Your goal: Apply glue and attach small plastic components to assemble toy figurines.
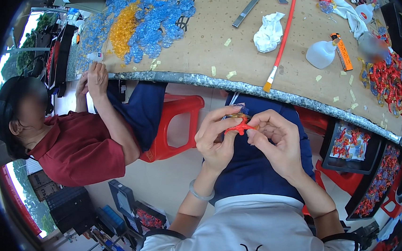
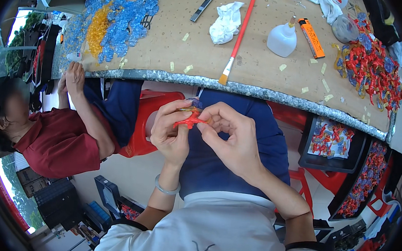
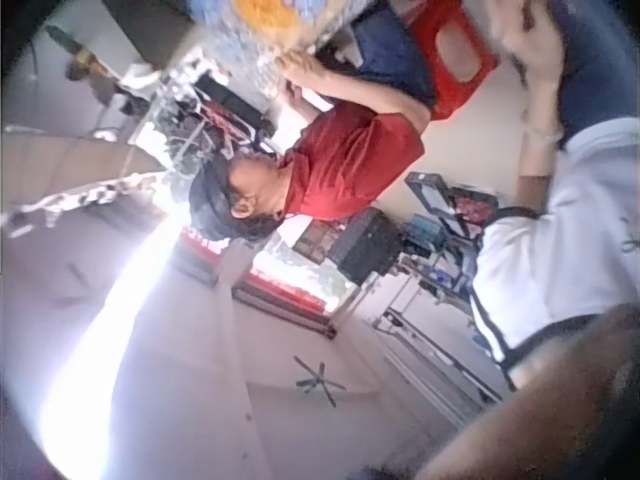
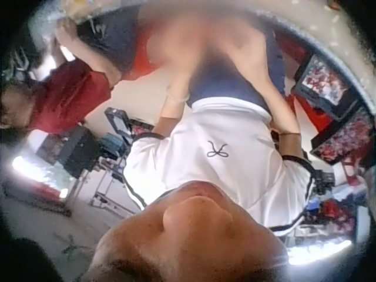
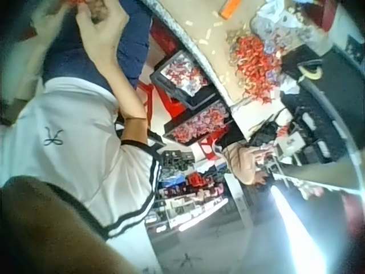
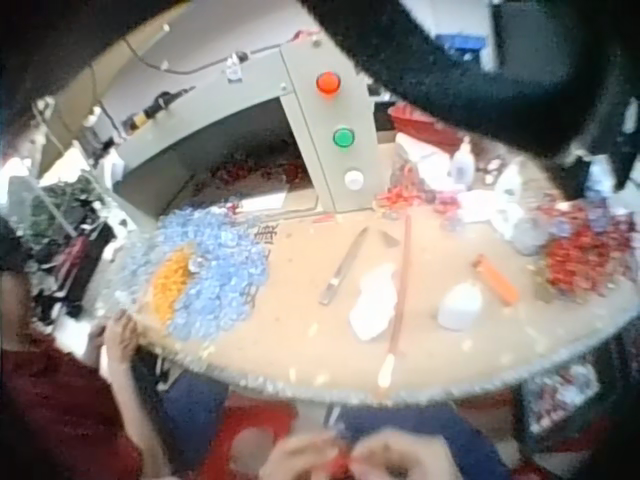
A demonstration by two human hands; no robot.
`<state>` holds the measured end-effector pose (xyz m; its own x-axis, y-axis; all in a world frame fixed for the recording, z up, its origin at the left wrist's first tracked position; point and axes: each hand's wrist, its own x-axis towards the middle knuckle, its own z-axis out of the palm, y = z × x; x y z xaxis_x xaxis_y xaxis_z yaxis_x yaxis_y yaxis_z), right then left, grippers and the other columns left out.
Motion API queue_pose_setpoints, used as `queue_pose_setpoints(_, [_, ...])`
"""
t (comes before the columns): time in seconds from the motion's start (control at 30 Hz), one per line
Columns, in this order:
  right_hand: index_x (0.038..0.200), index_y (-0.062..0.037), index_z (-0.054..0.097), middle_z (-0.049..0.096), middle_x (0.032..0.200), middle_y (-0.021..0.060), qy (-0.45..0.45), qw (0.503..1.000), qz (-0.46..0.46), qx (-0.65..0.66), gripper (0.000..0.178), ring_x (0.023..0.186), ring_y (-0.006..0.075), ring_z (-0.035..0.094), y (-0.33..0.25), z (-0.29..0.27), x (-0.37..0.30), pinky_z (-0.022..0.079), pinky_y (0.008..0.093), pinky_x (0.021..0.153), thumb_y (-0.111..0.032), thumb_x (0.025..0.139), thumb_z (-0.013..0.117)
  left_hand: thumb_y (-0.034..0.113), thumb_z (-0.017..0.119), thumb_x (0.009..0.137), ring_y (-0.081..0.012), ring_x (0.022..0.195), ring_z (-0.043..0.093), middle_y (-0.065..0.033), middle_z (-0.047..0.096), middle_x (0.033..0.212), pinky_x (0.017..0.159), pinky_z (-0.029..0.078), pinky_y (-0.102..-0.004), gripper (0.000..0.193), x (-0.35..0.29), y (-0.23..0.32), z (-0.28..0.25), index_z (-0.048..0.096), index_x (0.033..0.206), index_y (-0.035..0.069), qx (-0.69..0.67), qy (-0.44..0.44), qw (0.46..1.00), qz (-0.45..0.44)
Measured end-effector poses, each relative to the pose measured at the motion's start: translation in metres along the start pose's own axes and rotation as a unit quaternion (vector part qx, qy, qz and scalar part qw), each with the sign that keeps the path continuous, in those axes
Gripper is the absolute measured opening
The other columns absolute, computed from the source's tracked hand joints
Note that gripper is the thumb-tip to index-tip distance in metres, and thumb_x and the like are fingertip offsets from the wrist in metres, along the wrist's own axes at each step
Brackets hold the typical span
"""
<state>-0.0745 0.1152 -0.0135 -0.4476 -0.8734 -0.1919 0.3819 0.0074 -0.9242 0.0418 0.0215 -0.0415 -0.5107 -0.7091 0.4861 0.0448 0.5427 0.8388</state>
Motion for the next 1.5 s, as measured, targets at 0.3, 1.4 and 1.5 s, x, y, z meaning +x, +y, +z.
queue_pose_setpoints(0.3, [0.089, 0.0057, 0.063, 0.063, 0.076, 0.0062, 0.032, 0.99, -0.091, -0.103, 0.012, 0.065, 0.0069, 0.057, 0.009, 0.003, 0.0, 0.046, 0.0213, 0.06, 0.004, 0.077, 0.065, -0.013, 0.064, 0.073, -0.0254, 0.09, 0.067, -0.0199, 0.066, 0.1, 0.073, 0.056, -0.0305, 0.019, -0.009, -0.002, 0.0, 0.064, 0.09, -0.003, -0.04, 0.031, 0.998, -0.04])
queue_pose_setpoints(1.4, [0.095, 0.0036, 0.065, 0.062, 0.084, 0.0106, 0.027, 0.933, -0.178, -0.313, 0.017, 0.059, 0.0158, 0.06, -0.018, -0.009, 0.007, 0.047, 0.0257, 0.053, 0.001, 0.079, 0.069, 0.013, 0.06, 0.093, -0.0143, 0.069, 0.066, -0.0119, 0.066, 0.087, 0.052, 0.056, -0.0255, 0.019, 0.008, 0.023, -0.006, 0.058, 0.098, -0.005, -0.234, -0.02, 0.896, -0.377])
queue_pose_setpoints(1.5, [0.095, 0.0038, 0.066, 0.064, 0.085, 0.0117, 0.046, 0.932, -0.202, -0.299, 0.016, 0.061, 0.0161, 0.061, -0.014, -0.011, 0.009, 0.048, 0.025, 0.054, 0.0, 0.08, 0.069, 0.015, 0.057, 0.095, -0.0145, 0.06, 0.065, -0.011, 0.066, 0.083, 0.049, 0.054, -0.0251, 0.018, 0.01, 0.023, -0.008, 0.057, 0.097, -0.003, -0.238, -0.035, 0.881, -0.408])
